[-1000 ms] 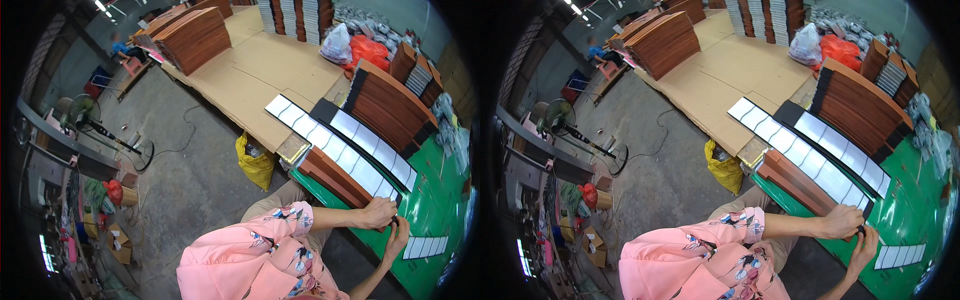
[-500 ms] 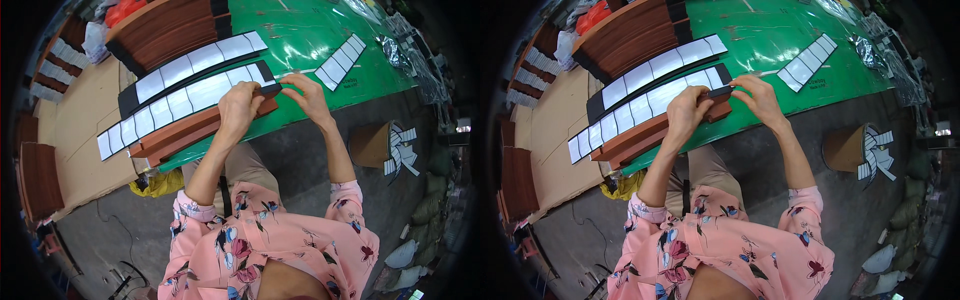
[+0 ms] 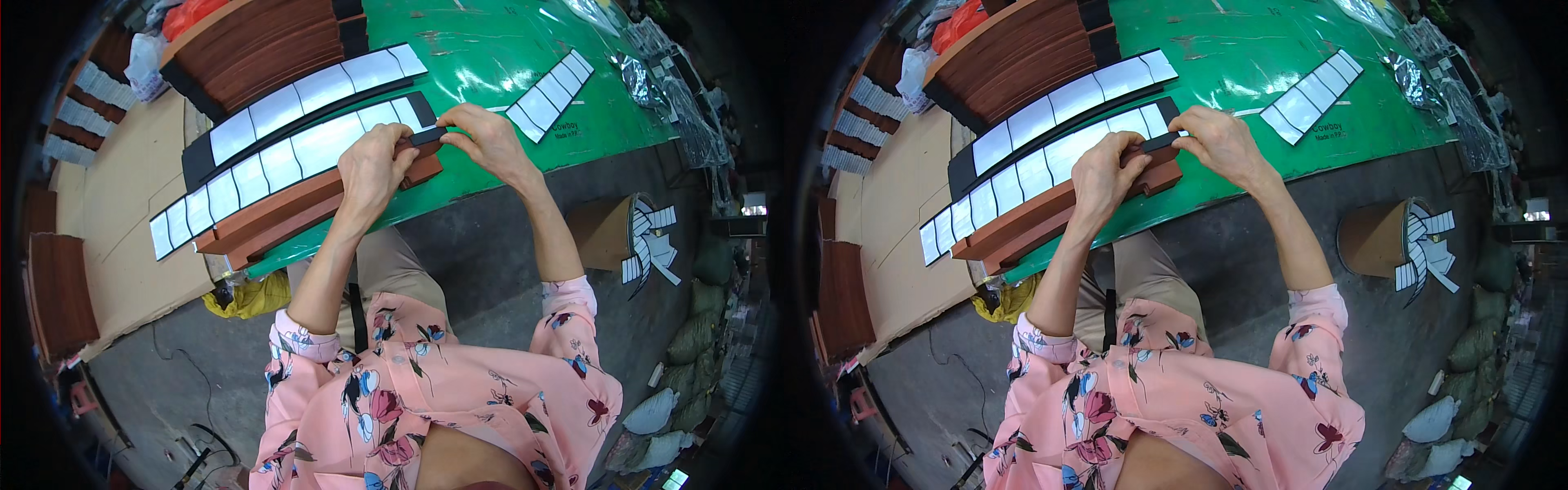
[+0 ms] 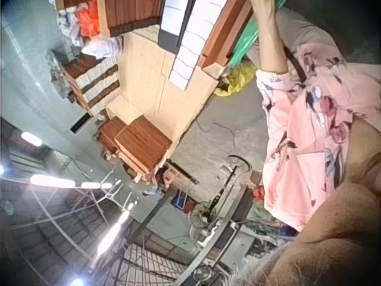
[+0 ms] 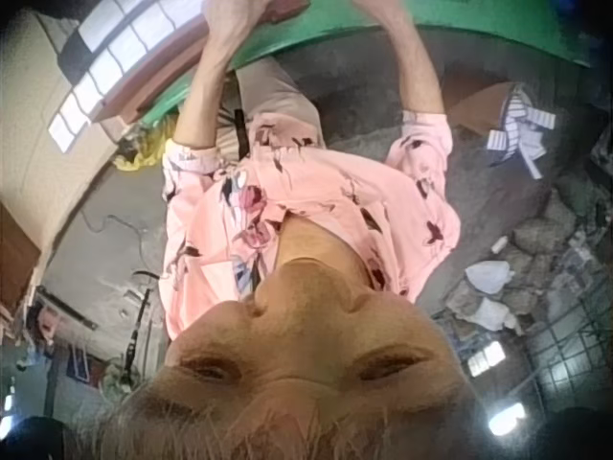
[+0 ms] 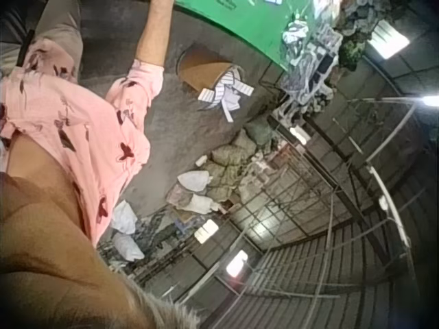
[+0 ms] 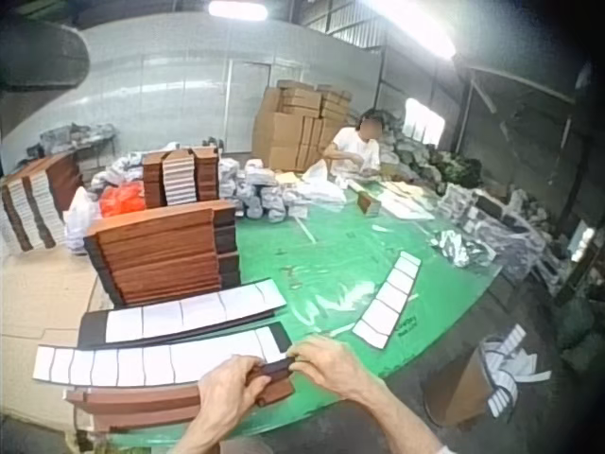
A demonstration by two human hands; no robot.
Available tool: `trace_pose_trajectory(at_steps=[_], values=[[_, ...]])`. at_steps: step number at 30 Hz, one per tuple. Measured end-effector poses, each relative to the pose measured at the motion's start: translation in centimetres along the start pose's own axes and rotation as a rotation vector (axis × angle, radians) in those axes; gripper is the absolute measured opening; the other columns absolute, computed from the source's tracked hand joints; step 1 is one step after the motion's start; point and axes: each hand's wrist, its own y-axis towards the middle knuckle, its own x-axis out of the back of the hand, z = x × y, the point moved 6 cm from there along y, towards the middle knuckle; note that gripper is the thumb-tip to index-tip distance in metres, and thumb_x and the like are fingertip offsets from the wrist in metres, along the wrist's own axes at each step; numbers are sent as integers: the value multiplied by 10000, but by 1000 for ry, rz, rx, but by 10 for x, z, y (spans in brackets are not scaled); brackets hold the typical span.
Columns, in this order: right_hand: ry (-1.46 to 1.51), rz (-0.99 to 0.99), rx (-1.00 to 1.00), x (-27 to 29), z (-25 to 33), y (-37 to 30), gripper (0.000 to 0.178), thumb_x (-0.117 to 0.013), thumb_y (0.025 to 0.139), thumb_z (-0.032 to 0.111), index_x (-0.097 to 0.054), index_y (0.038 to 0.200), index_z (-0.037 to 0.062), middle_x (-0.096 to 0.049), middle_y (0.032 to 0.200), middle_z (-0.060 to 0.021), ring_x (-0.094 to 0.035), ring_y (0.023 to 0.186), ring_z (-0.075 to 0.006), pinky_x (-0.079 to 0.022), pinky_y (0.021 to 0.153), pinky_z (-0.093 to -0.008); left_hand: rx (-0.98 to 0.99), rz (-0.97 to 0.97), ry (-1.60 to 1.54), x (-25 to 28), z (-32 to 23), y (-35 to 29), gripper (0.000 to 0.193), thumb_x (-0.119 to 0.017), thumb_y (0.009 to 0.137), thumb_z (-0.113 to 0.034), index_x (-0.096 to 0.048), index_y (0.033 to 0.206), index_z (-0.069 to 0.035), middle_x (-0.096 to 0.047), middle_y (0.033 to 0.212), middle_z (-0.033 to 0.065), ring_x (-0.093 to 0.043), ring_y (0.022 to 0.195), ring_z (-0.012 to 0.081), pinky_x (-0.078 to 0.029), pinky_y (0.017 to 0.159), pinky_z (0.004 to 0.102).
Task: Applying adhesive strips or components to wooden furniture parts at a manufacturing workstation.
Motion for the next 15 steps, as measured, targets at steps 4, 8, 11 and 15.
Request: trace_pose_trajectory(at_steps=[4,8,11,15], values=[[-83,62,48,9,10,8,200,-691,722,139,-603,885,64,-611,858,-57,-610,755,-250,-488,626,-356,19,18,25,-1,0,1,256,-705,734,-195,-629,948,-77,-656,863,57,-643,755,191,-484,658,293],[-195,59,108,27,28,16,197,-692,716,128,-605,882,66,-610,846,-61,-609,744,-250,-491,625,-350,-17,-6,53,-1,-2,1,251,-705,734,-195,-631,943,-77,-657,856,57,-643,758,190,-485,653,296],[-186,-41,99,51,30,22,200,-696,717,129,-611,883,59,-613,826,-73,-609,741,-255,-488,625,-346,-10,3,40,0,-2,2,241,-705,734,-194,-635,934,-79,-658,848,56,-642,755,192,-485,651,300],[-2,-25,38,38,9,12,206,-701,723,150,-627,888,51,-623,820,-86,-609,740,-263,-483,633,-344,14,-6,15,1,-1,2,222,-704,732,-193,-644,915,-82,-655,839,55,-636,738,198,-481,647,302]])
